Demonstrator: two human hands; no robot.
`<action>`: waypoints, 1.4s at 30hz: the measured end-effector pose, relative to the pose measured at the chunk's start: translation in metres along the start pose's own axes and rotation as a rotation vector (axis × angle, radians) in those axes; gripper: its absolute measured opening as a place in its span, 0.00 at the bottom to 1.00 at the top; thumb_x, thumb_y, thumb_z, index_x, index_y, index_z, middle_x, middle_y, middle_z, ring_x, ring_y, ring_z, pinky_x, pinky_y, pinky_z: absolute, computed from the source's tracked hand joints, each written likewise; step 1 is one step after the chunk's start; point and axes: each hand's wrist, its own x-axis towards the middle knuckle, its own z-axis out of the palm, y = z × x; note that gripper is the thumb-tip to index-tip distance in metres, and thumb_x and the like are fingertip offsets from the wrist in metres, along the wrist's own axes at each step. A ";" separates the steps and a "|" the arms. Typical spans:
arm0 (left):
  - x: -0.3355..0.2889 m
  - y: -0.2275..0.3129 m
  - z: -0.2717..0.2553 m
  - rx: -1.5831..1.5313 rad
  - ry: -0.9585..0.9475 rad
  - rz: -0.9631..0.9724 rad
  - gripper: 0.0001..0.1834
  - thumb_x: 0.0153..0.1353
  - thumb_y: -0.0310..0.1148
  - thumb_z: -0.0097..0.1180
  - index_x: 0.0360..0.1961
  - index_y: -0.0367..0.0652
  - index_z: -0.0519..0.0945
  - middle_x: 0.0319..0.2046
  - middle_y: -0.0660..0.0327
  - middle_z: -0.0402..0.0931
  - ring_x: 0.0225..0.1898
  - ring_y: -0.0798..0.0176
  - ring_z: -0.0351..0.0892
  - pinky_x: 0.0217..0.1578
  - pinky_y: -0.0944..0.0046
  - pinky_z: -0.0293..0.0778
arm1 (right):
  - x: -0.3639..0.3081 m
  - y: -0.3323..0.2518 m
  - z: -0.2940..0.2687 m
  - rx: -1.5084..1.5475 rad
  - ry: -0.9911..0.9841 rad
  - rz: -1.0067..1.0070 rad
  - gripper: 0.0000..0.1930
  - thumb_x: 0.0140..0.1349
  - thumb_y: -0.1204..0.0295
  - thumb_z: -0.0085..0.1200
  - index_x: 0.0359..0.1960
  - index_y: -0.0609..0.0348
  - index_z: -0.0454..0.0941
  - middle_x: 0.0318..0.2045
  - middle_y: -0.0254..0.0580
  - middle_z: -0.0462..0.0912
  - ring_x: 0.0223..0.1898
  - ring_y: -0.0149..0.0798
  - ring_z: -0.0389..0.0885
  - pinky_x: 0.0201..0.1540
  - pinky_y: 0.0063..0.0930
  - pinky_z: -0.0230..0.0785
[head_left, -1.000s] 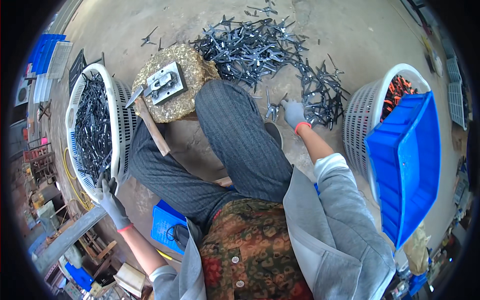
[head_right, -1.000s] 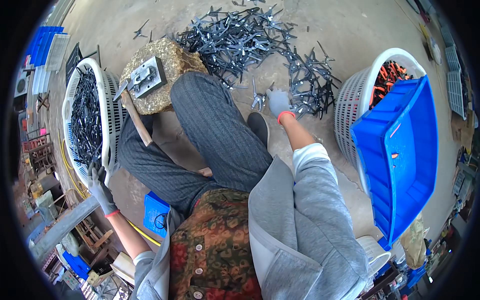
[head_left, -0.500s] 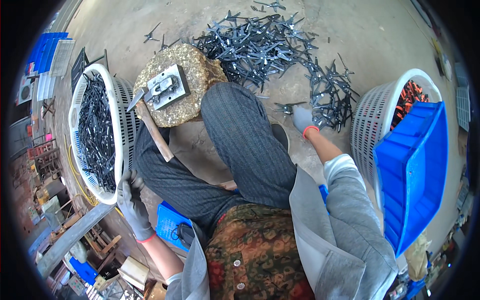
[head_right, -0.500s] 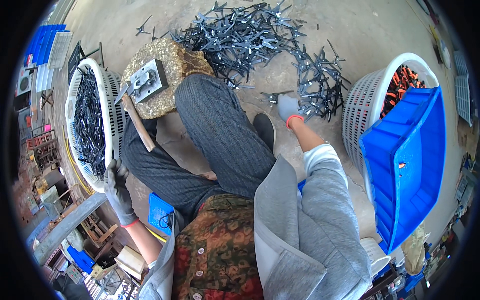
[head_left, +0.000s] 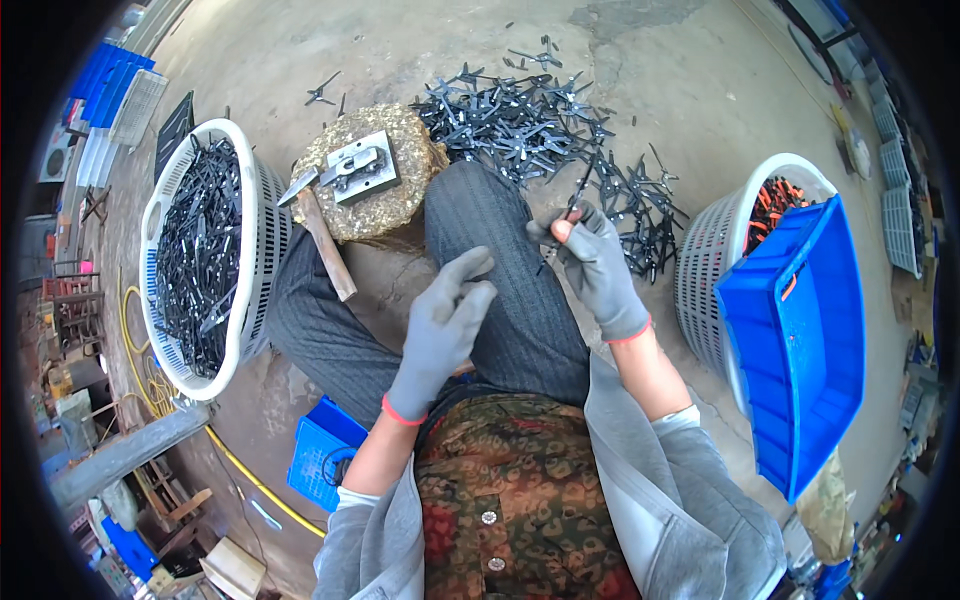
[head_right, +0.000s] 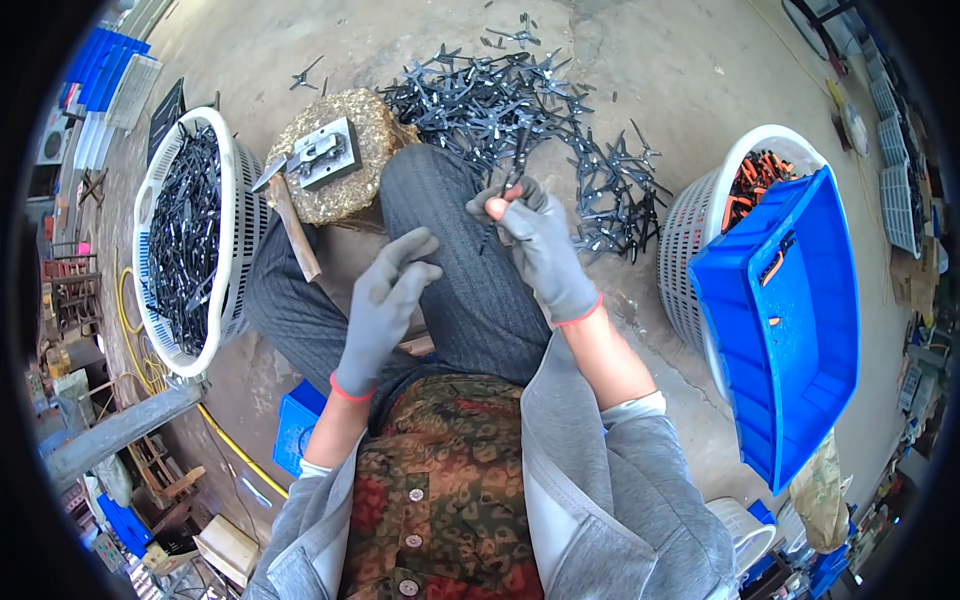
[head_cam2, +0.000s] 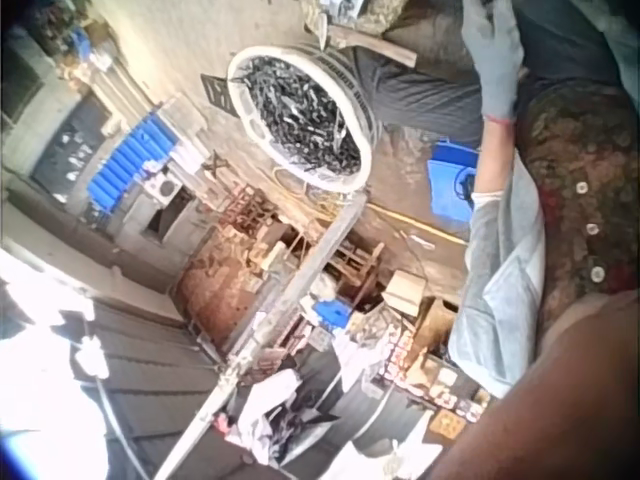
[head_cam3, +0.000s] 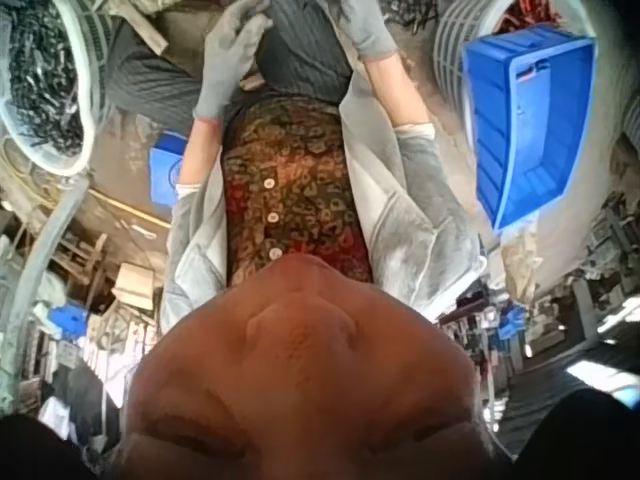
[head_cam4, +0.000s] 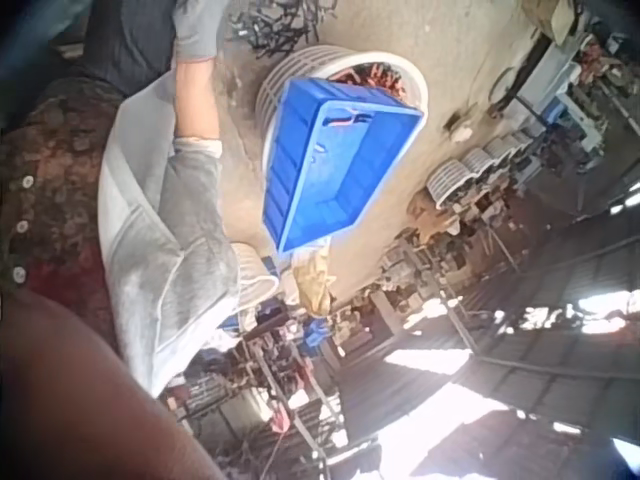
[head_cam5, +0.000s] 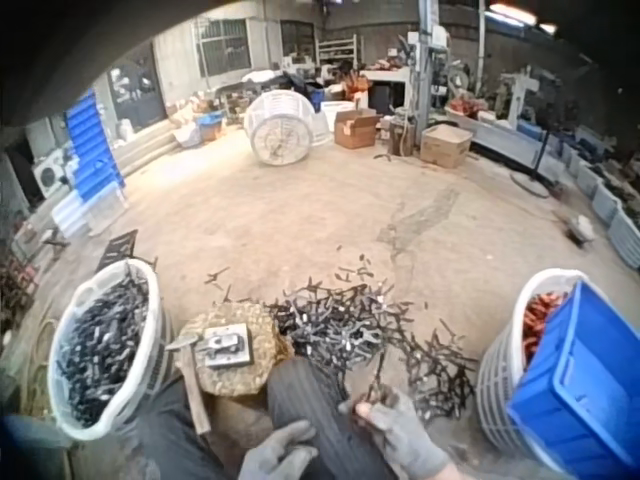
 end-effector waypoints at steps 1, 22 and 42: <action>-0.001 -0.003 0.007 0.041 -0.012 -0.011 0.20 0.61 0.29 0.50 0.54 0.32 0.69 0.45 0.53 0.76 0.41 0.68 0.76 0.43 0.70 0.71 | -0.007 0.007 0.021 0.015 -0.044 -0.089 0.09 0.58 0.76 0.56 0.33 0.55 0.67 0.34 0.42 0.80 0.39 0.37 0.80 0.46 0.31 0.71; -0.062 0.019 -0.067 -0.282 -0.089 -0.097 0.19 0.67 0.40 0.43 0.31 0.33 0.76 0.08 0.67 0.64 0.10 0.75 0.61 0.17 0.75 0.62 | -0.039 0.027 0.101 0.045 -0.688 0.353 0.39 0.64 0.46 0.38 0.65 0.67 0.51 0.61 0.54 0.62 0.62 0.44 0.62 0.65 0.36 0.49; -0.077 -0.010 -0.101 -0.077 0.220 -0.187 0.22 0.67 0.42 0.44 0.49 0.32 0.73 0.32 0.60 0.79 0.33 0.70 0.78 0.38 0.72 0.72 | -0.026 0.041 0.111 -0.188 -0.487 0.441 0.25 0.69 0.54 0.37 0.51 0.67 0.68 0.41 0.47 0.78 0.42 0.34 0.78 0.47 0.23 0.68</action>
